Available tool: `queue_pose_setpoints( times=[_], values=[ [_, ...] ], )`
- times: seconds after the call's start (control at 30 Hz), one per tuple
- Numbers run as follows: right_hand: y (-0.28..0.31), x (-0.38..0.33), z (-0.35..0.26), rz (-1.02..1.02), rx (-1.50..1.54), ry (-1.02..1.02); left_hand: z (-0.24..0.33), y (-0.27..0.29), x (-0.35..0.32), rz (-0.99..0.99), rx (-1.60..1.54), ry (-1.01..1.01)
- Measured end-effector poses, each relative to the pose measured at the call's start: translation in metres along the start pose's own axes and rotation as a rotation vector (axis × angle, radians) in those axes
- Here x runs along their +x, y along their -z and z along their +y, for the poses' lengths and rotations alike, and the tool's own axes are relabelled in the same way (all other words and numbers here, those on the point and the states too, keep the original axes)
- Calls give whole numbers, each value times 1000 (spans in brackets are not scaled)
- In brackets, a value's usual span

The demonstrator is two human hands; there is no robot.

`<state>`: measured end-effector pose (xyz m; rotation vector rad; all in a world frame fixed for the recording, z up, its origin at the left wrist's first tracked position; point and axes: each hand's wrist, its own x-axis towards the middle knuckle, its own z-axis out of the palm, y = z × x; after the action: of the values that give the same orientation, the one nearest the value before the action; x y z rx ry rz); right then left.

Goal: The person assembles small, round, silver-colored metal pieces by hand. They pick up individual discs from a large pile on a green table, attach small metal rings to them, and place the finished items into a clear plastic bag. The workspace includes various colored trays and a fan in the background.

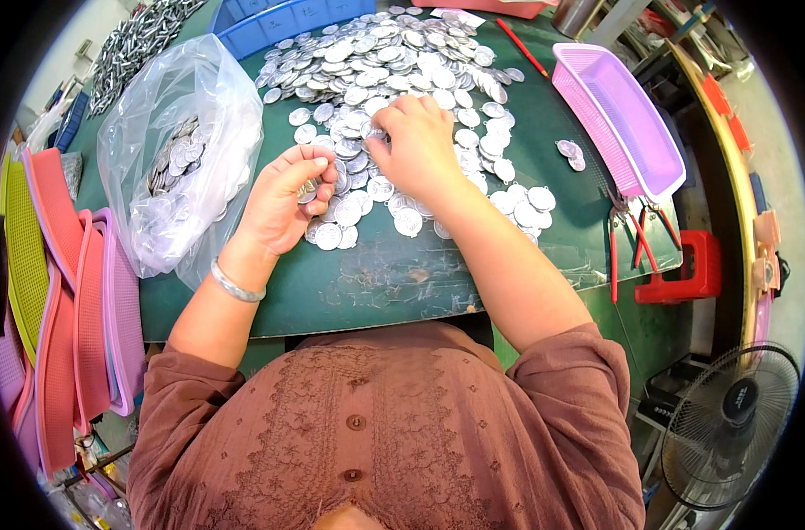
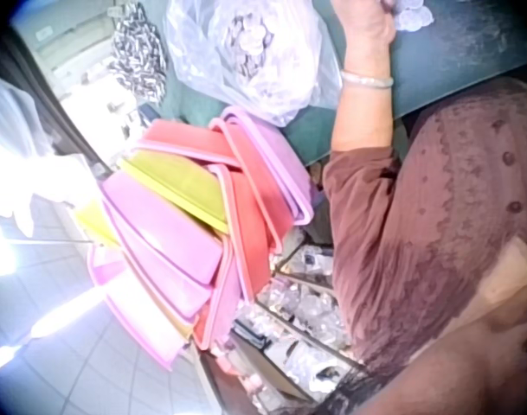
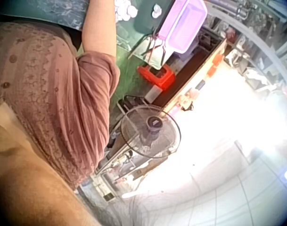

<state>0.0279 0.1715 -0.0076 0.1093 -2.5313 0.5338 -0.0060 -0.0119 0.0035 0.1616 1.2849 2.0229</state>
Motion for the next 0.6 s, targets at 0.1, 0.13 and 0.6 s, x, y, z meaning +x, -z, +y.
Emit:
queue_pose_setpoints(
  times=[0.1, 0.13, 0.6],
  values=[
    [-1, 0, 1, 14, -49, 104, 0, -2, 0, 5, 17, 6],
    [-1, -1, 1, 12, -76, 122, 0, -3, -1, 13, 22, 12],
    [3, 0, -1, 66, -83, 190, 1, -6, -2, 34, 72, 29]
  ],
)
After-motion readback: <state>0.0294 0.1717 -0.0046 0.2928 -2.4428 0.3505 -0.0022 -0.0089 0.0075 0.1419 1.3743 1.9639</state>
